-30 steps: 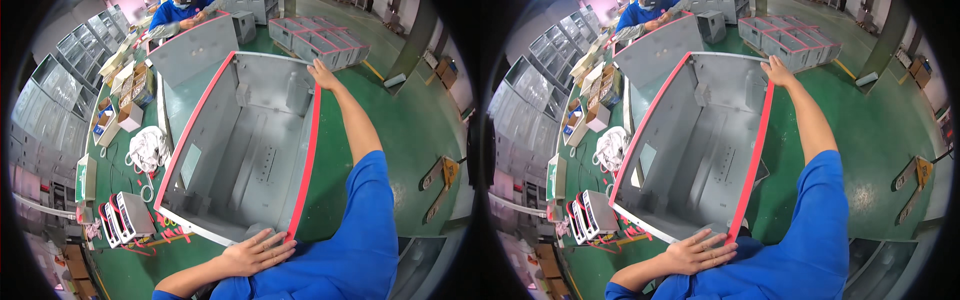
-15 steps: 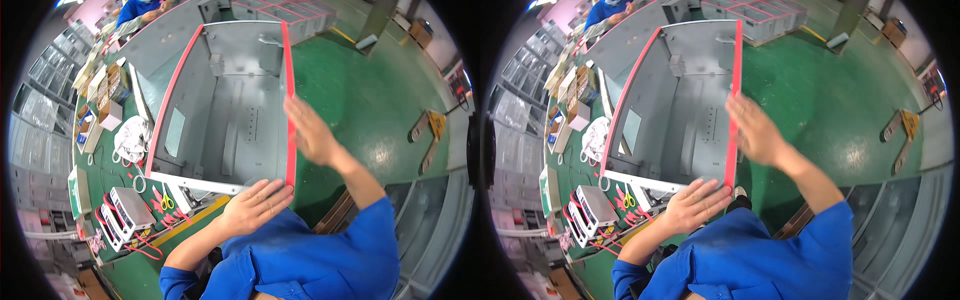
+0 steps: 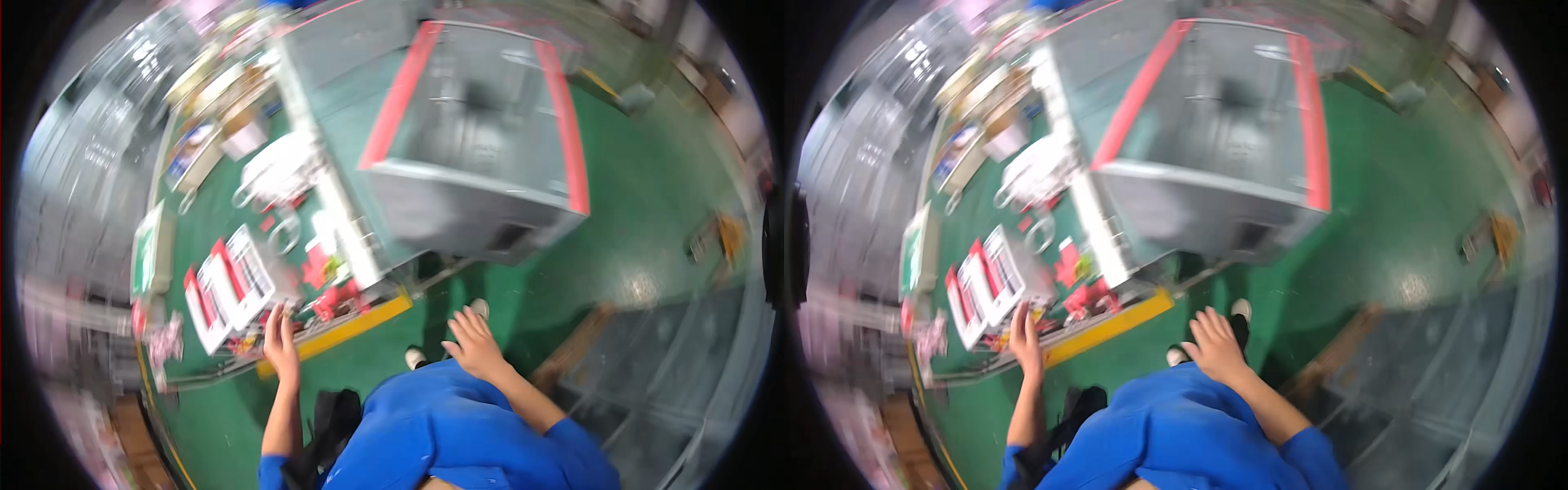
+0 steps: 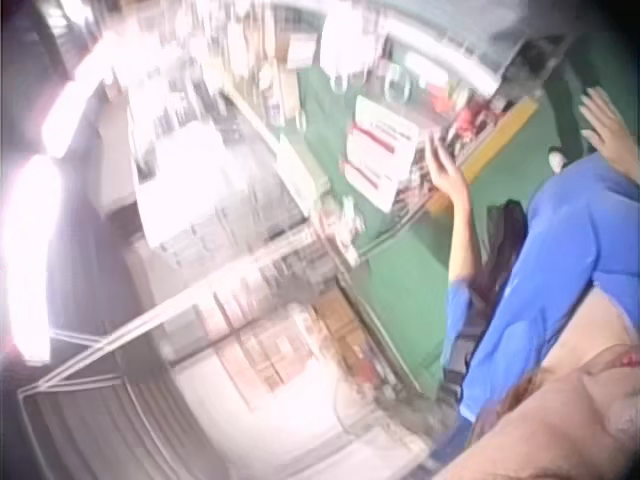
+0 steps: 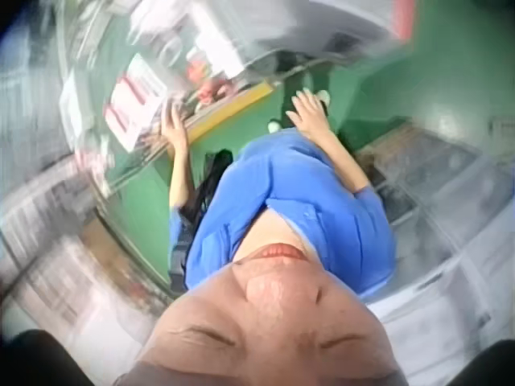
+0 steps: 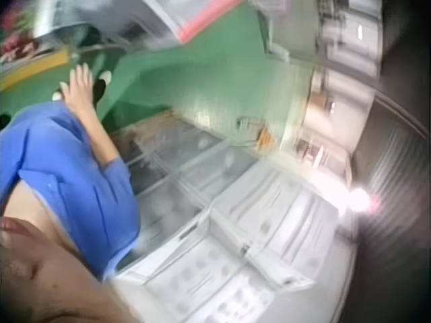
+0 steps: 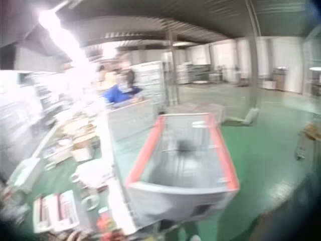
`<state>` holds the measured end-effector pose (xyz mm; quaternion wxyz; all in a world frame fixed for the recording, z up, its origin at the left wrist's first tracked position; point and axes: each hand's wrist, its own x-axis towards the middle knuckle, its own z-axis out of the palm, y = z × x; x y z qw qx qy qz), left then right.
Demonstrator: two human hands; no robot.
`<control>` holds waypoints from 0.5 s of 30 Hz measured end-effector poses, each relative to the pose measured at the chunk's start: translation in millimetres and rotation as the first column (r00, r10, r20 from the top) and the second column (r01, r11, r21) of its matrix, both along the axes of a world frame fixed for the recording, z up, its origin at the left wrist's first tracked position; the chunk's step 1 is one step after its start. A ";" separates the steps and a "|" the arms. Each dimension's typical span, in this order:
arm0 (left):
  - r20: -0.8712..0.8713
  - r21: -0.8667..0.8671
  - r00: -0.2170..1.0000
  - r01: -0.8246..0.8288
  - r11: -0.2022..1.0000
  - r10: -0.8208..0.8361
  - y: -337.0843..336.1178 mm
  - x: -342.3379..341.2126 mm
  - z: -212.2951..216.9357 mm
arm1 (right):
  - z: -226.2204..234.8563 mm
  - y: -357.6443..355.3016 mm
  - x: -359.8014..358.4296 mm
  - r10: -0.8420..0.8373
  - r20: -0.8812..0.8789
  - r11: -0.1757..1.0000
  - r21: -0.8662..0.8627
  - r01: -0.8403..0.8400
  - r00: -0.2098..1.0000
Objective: Apply red adhesive tape to the edges of a metal chassis or box for sealing or marking.
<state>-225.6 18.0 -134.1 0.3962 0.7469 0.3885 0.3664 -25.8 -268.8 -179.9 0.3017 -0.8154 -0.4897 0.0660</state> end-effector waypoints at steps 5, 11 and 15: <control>0.323 -0.164 0.803 -0.473 0.865 0.501 45.1 -77.0 -48.1 | -39.8 11.5 -61.7 0.207 -0.274 0.963 -0.113 -0.245 0.939; 0.199 -0.324 0.888 -0.339 0.883 0.414 54.1 -109.6 -104.6 | -55.0 26.2 -54.3 0.385 -0.279 0.849 -0.267 -0.457 0.880; 0.198 -0.488 0.904 -0.245 0.838 0.379 66.3 -78.0 -120.1 | -43.4 47.4 -52.8 0.487 -0.251 0.768 -0.333 -0.547 0.837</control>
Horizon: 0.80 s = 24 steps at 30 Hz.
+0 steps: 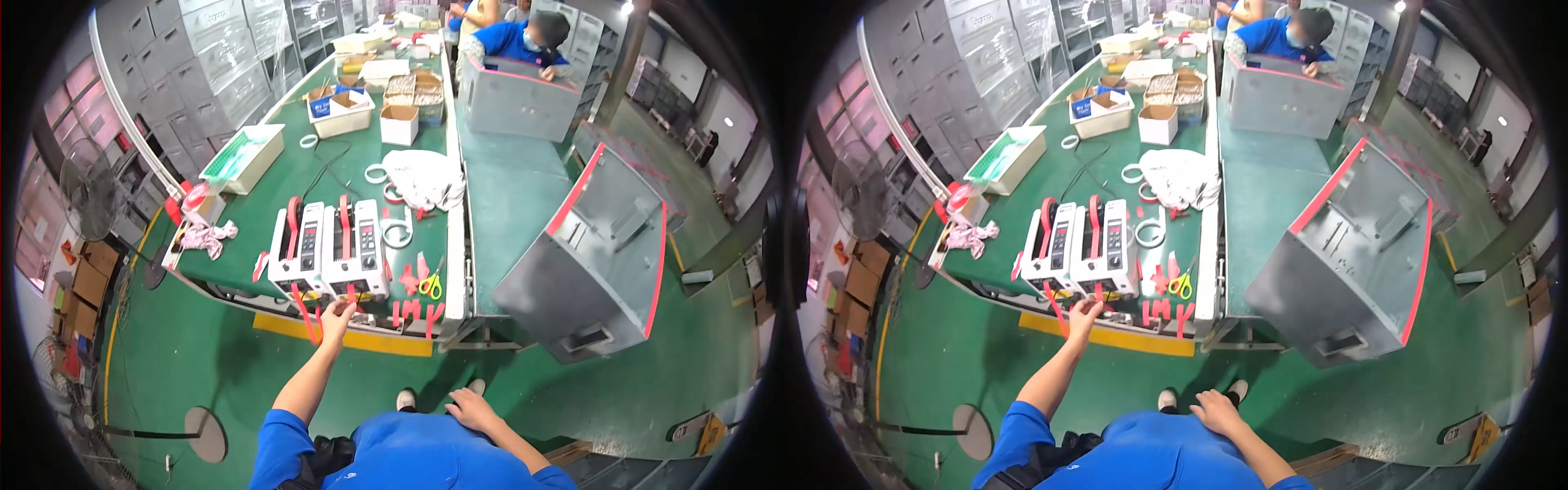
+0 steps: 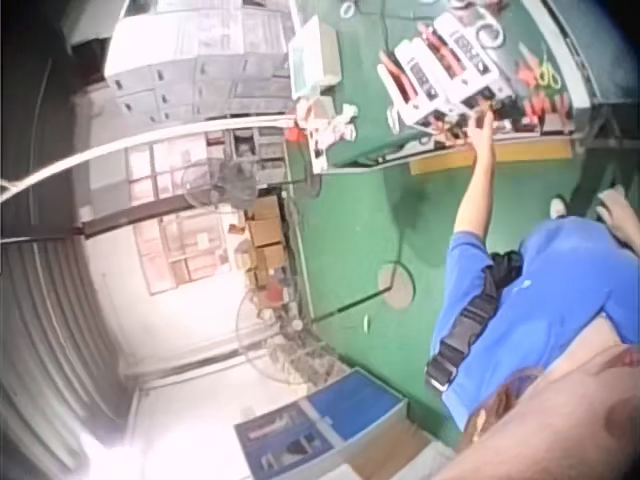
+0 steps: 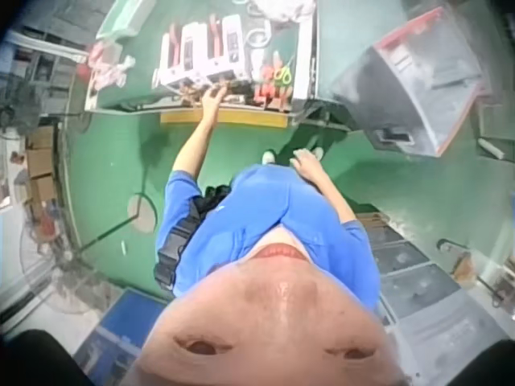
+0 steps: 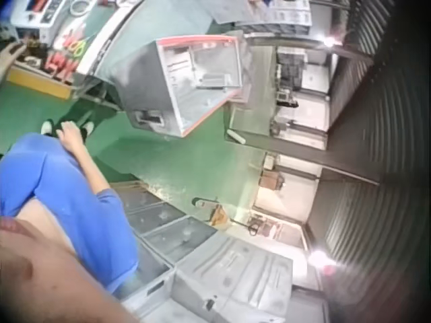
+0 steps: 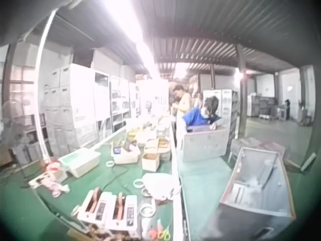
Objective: Apply red adhesive tape to the edges of a metal chassis or box for sealing or marking.
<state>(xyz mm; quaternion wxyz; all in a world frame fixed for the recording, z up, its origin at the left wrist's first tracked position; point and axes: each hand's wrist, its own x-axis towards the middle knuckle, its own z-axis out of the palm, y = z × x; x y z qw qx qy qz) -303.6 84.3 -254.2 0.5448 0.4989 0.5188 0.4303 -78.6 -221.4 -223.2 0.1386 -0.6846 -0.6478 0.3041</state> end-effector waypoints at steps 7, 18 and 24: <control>-0.400 0.285 0.910 0.235 0.929 -0.107 -2.6 -0.7 -19.8 | 23.4 17.1 -9.2 0.050 -0.112 0.998 0.055 -0.044 0.992; -0.533 0.370 0.643 0.761 0.533 -0.549 -104.0 -11.4 34.3 | 260.3 90.5 -161.9 0.826 -0.556 0.421 0.720 -0.552 -0.094; -0.576 0.188 0.609 0.748 0.636 -0.545 -105.6 -38.7 33.3 | 287.0 75.9 -182.7 0.756 -0.655 0.512 0.592 -0.622 -0.001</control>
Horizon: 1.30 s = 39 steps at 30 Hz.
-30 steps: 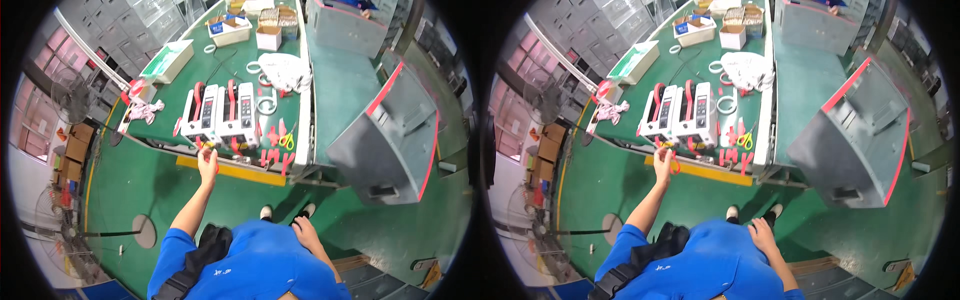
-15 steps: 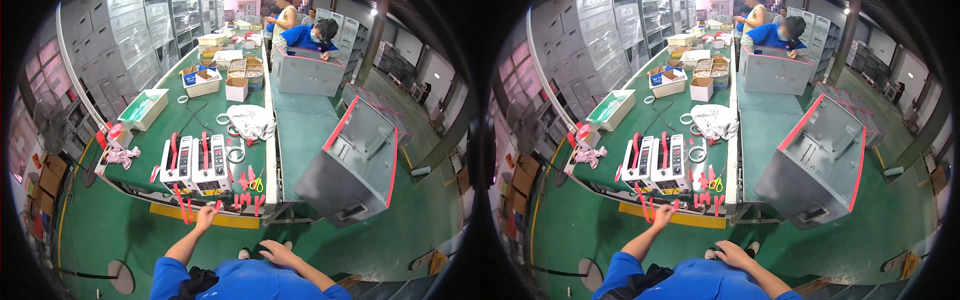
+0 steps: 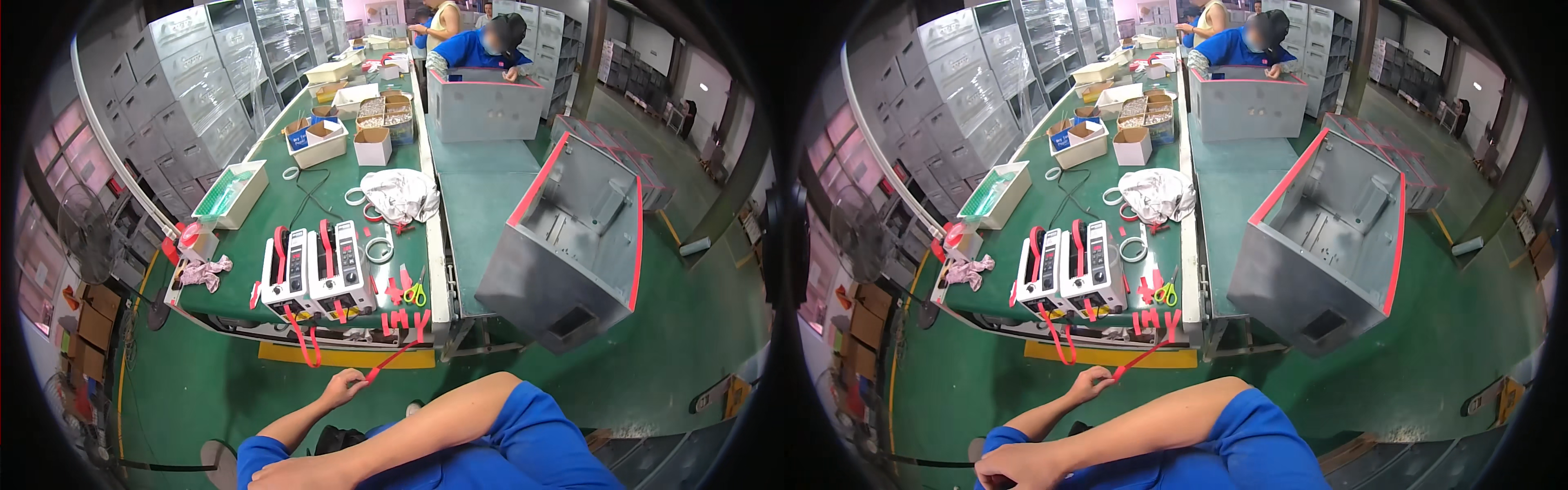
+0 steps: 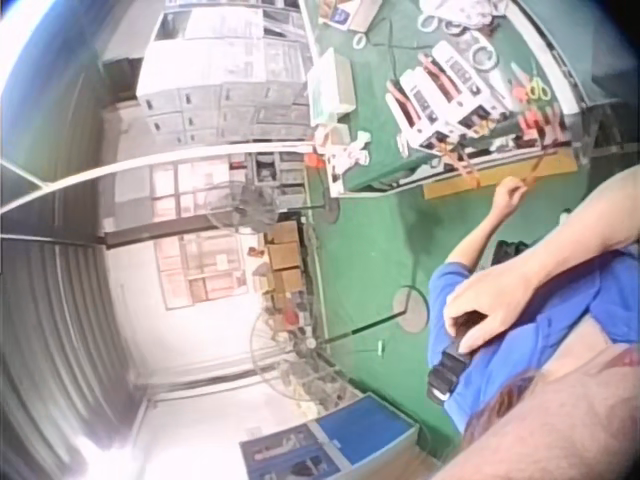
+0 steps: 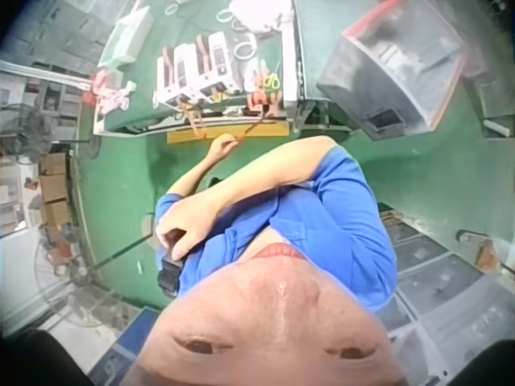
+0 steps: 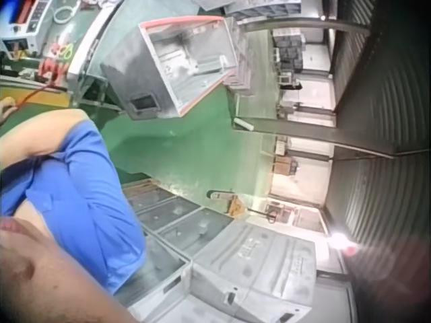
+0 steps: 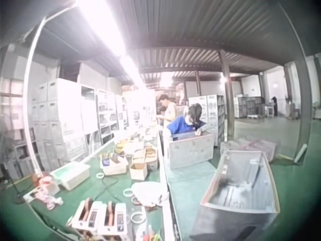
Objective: Apply red adhesive tape to the edges of a metal chassis or box for sealing or marking.
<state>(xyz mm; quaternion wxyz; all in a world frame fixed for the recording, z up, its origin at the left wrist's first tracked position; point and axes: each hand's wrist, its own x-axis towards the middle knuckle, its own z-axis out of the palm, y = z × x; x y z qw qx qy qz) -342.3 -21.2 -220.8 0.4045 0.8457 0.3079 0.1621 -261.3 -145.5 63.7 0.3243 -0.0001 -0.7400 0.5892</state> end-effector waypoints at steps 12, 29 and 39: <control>0.051 -0.227 0.969 -0.226 0.947 0.244 -15.0 -22.6 27.4 | 73.0 -38.2 -26.4 0.226 0.167 0.895 0.353 -0.272 0.960; 0.347 0.304 0.838 0.324 0.896 -0.421 -9.4 133.5 147.5 | -51.6 6.4 196.2 -1.000 -0.025 -0.031 0.805 0.593 -0.020; 0.356 0.119 0.783 0.503 0.856 -0.510 -39.3 202.5 179.7 | -68.1 -54.9 260.8 -0.954 0.283 0.088 0.580 0.810 -0.099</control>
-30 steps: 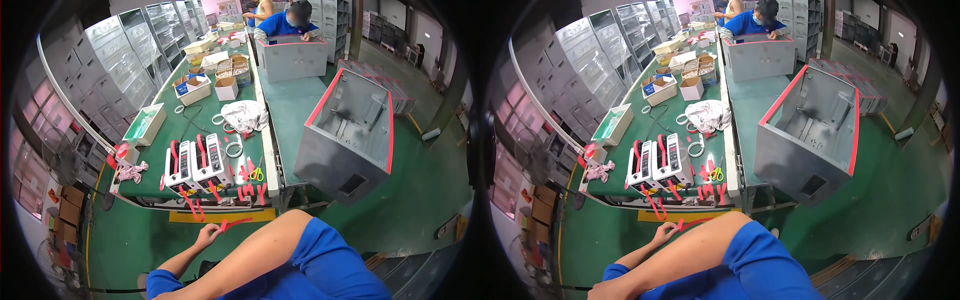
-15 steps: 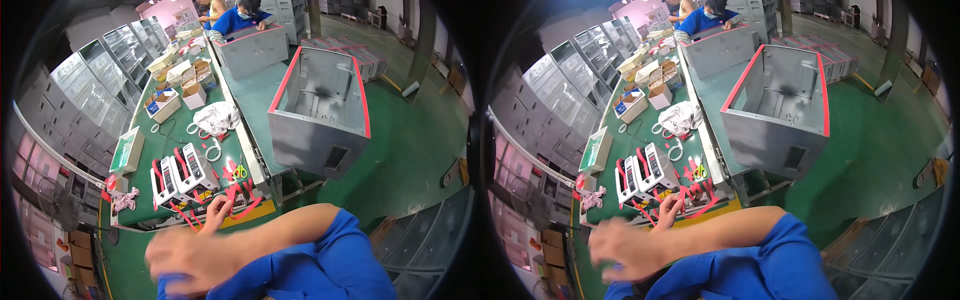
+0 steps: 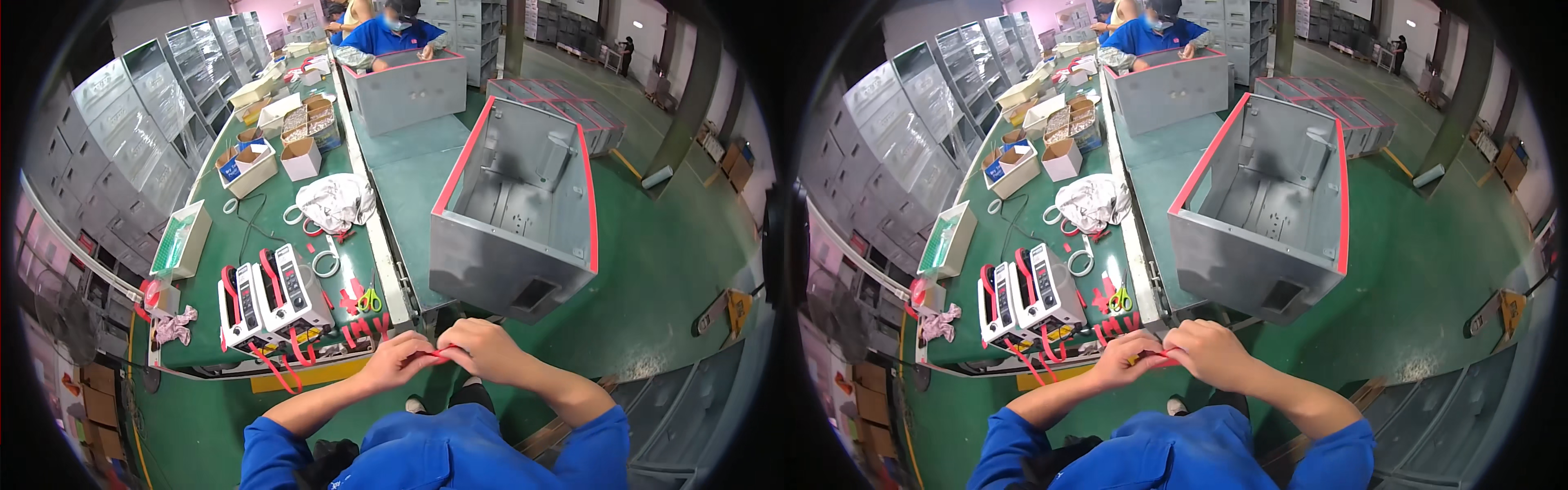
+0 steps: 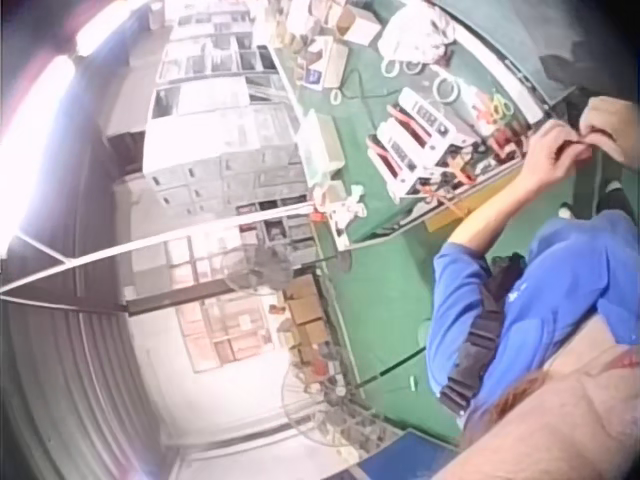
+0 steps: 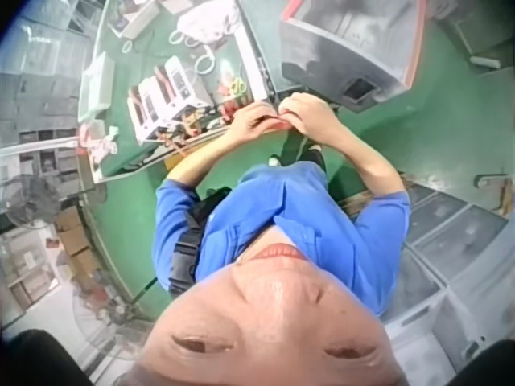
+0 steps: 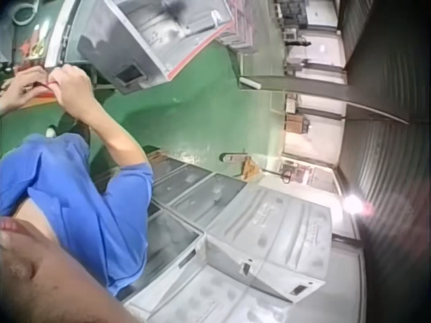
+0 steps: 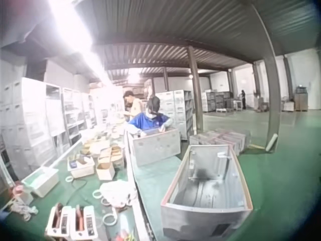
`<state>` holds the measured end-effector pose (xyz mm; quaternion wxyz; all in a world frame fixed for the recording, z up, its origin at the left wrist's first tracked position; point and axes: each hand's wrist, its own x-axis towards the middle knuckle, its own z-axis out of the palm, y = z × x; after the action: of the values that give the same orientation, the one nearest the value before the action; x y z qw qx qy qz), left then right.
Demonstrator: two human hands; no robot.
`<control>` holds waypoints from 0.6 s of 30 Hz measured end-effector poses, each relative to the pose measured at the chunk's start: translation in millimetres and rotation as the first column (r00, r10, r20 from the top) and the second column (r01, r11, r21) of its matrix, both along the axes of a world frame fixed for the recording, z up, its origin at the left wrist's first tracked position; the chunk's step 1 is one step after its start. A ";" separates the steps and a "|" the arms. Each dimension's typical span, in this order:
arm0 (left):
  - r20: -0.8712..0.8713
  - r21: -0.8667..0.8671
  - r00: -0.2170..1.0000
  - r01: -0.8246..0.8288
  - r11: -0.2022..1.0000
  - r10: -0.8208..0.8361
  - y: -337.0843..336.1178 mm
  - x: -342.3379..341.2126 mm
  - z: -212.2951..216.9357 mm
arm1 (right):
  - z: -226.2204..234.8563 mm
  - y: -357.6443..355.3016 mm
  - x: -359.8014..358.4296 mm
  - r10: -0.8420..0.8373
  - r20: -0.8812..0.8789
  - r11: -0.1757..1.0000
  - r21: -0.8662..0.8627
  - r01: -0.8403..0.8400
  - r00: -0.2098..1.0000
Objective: Apply red adhesive tape to the edges of a metal chassis or box for sealing or marking.
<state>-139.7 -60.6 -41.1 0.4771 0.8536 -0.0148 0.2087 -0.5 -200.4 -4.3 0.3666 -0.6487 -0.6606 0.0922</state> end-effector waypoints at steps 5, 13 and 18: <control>-0.193 -0.344 0.981 -0.054 0.938 -0.015 -4.0 28.2 5.6 | 35.9 -21.3 38.3 -0.177 0.130 0.979 0.122 0.161 0.976; -0.254 -0.166 0.967 -0.031 0.986 -0.012 55.8 54.6 23.0 | 75.7 -86.7 129.5 -0.518 -0.178 0.839 0.088 0.538 0.837; -0.248 -0.115 0.961 -0.157 0.981 0.124 79.5 94.0 39.5 | 57.2 -107.8 164.3 -0.569 -0.377 0.785 0.014 0.619 0.731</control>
<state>-45.8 18.9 -1.6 0.5154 0.8376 0.1177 0.1380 163.8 -308.2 52.8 0.5331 -0.7711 -0.3459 0.0386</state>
